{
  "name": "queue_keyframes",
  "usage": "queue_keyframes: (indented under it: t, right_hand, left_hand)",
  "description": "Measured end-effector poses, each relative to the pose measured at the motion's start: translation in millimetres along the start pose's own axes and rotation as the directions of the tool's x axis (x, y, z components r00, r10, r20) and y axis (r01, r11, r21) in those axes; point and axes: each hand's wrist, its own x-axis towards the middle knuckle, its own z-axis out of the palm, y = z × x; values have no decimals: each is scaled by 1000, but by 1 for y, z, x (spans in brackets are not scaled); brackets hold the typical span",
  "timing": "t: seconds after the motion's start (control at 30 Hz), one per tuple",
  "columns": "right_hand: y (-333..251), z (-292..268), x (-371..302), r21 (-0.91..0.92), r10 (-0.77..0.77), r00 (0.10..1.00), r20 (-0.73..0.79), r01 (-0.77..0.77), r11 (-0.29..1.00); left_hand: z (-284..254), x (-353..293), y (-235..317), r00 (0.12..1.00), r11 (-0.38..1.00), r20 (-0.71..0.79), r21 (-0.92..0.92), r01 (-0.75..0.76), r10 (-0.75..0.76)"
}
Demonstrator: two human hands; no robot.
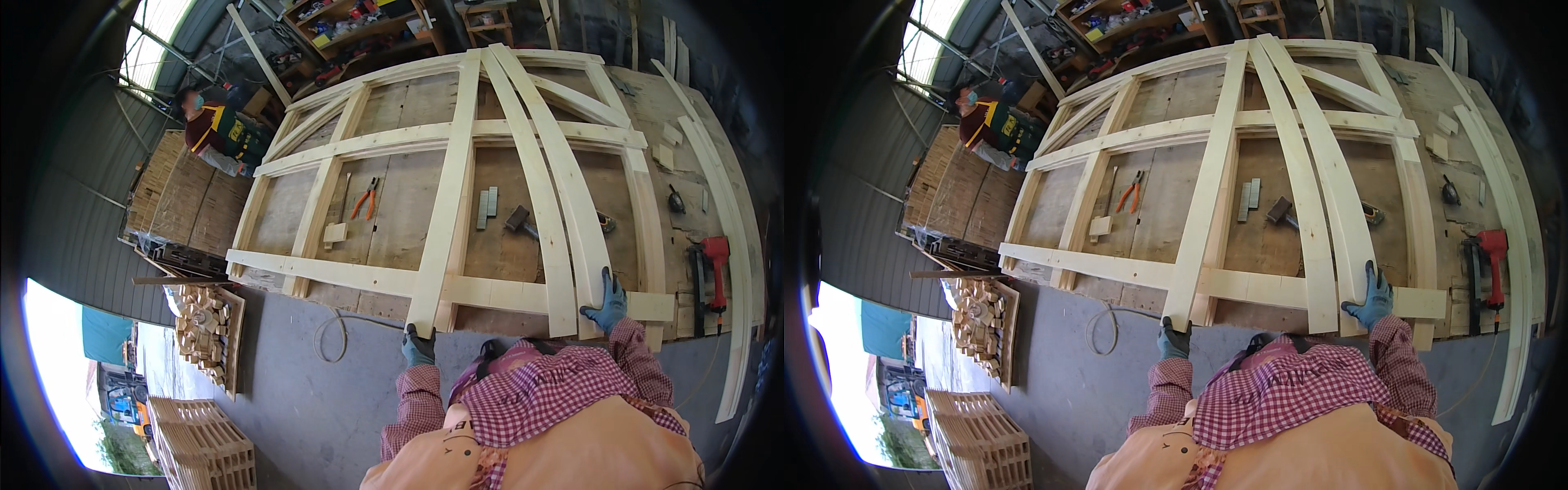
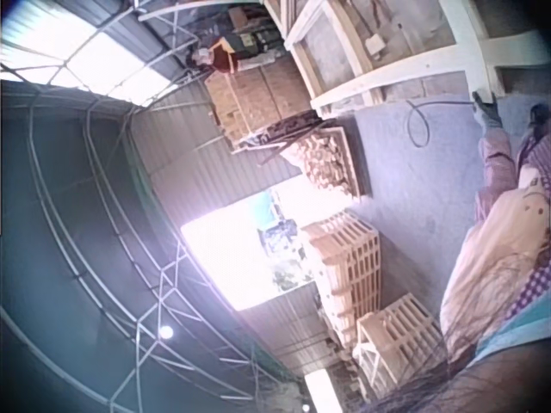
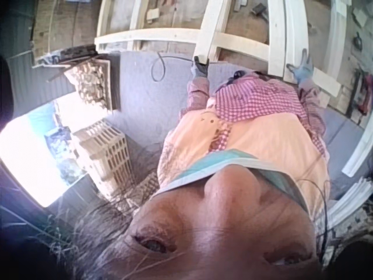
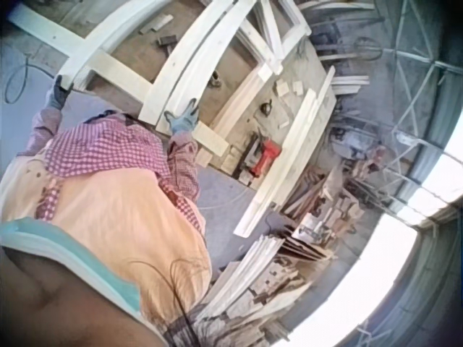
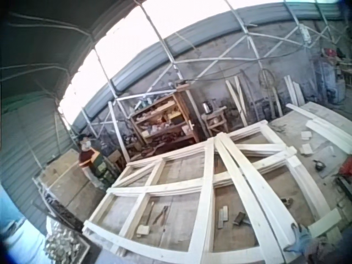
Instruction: The person assembles a wooden frame by placing small wooden blocks and planks onto a larger frame and securing them with a nail gun. They repeatedly position pieces and drive nails to join the components.
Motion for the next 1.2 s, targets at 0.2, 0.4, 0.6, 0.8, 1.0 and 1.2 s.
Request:
queue_keyframes:
  t: [0.2, 0.4, 0.6, 0.8, 1.0, 1.2]
  right_hand:
    - [-6, 1, 4, -13, 18, 998, 57, -17, 1000]
    - [-4, -1, 4, -19, 47, 997, 69, -46, 999]
    - [0, 0, 4, -6, 4, 1000, 28, -4, 1000]
    - [7, 6, 6, -10, -42, 999, -17, 41, 999]
    - [-6, 2, 3, 5, -32, 999, 3, 32, 999]
    - [0, 2, 4, -2, -26, 999, -19, 26, 1000]
  left_hand:
    - [-47, 34, -12, 983, 998, -172, -17, 53, -55]
    - [-34, 1, -12, 970, 968, 27, 72, 239, -242]
    - [-49, 1, 15, 463, 281, 527, -390, 877, -713]
    - [-7, -46, 12, 864, 849, 5, -183, 496, -504]
    - [-80, 16, -8, 692, 796, 434, 112, 594, -577]
    - [2, -32, -9, 957, 663, -147, 694, 280, -250]
